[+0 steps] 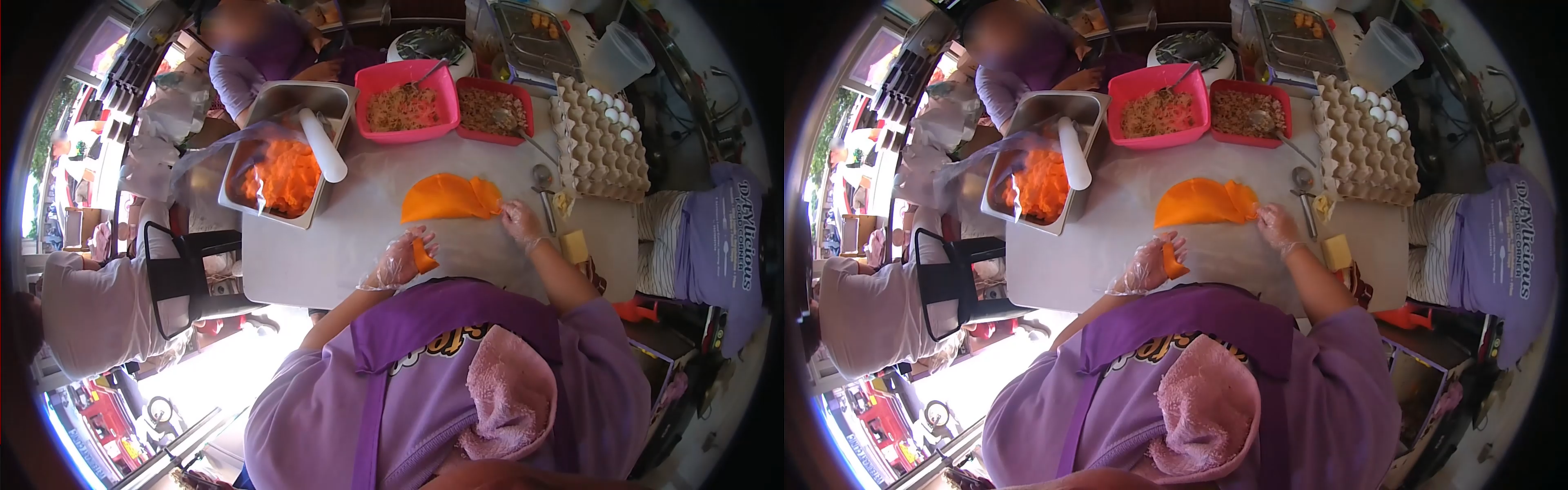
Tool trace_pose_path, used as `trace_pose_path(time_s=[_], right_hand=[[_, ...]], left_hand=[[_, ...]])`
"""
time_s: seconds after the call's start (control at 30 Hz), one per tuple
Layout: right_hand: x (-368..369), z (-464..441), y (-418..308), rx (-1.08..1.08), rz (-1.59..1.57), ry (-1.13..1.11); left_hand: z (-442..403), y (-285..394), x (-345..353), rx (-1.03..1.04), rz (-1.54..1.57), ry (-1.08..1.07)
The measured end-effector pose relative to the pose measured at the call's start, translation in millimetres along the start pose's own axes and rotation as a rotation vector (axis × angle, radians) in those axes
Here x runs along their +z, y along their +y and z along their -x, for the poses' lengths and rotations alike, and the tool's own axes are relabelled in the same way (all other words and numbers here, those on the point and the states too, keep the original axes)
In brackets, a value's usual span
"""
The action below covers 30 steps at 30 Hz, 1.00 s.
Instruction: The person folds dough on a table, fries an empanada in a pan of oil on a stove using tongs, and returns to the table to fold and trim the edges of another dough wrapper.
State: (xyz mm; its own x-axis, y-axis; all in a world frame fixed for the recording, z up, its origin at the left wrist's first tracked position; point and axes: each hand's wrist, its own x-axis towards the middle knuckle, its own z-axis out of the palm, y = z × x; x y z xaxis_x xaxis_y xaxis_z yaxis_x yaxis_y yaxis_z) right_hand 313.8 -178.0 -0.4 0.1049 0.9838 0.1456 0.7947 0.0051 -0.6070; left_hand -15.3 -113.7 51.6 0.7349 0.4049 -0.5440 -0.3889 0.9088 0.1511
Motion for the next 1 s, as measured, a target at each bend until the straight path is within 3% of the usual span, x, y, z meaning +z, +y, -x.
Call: trace_pose_path(time_s=[0.07,0.13,0.17,0.23,0.33,0.43,0.5,0.57,0.63,0.73,0.77,0.9,0.97,1.0], right_hand=[[-1.1,-7.7,4.7,0.002,0.084,0.022],[-3.7,-15.8,4.4,0.469,-0.378,-0.027],[-6.9,-20.2,2.0,0.469,-0.379,-0.027],[-17.8,-29.4,-5.8,0.759,-1.049,0.042],[-35.4,-40.3,-27.8,0.741,-1.216,0.018],[-29.9,-48.8,-0.9,0.622,-0.944,-0.04],[-28.5,-48.2,8.3,0.524,-0.701,-0.131],[-32.1,-42.2,2.8,0.486,-0.588,-0.178],[-33.3,-40.6,-7.0,0.153,-0.009,-0.349],[-12.2,-20.8,-15.1,0.004,-0.198,-0.236],[-10.6,-17.5,-17.5,-0.075,0.007,-0.204],[-10.6,-12.8,-13.6,-0.174,0.215,-0.275],[-6.2,-8.5,-12.3,-0.017,-0.178,-0.104],[-5.3,-10.8,-9.9,-0.019,-0.18,-0.106]], left_hand=[[0.6,0.6,0.0,-0.002,-0.001,-0.002],[0.2,0.9,-0.4,-0.005,-0.004,-0.006],[-0.3,0.9,-0.8,-0.013,0.002,-0.004],[-1.3,0.3,-1.2,-0.022,0.009,-0.001],[-3.0,-1.1,-1.1,-0.03,0.017,-0.061],[-8.9,-1.7,0.6,-0.082,0.006,-0.01],[-5.9,-1.1,-4.2,-0.043,-0.023,-0.128],[-1.7,-0.1,0.6,-0.073,-0.025,-0.097],[0.5,0.9,0.1,-0.056,-0.045,-0.067],[1.6,-0.4,-4.8,-0.057,-0.044,-0.042],[1.7,-1.1,-6.3,-0.059,-0.042,-0.038],[2.9,-0.8,-2.2,-0.045,-0.055,-0.056],[2.6,-0.4,0.2,-0.046,-0.072,-0.061],[2.5,-0.6,1.3,-0.036,-0.076,-0.045]])
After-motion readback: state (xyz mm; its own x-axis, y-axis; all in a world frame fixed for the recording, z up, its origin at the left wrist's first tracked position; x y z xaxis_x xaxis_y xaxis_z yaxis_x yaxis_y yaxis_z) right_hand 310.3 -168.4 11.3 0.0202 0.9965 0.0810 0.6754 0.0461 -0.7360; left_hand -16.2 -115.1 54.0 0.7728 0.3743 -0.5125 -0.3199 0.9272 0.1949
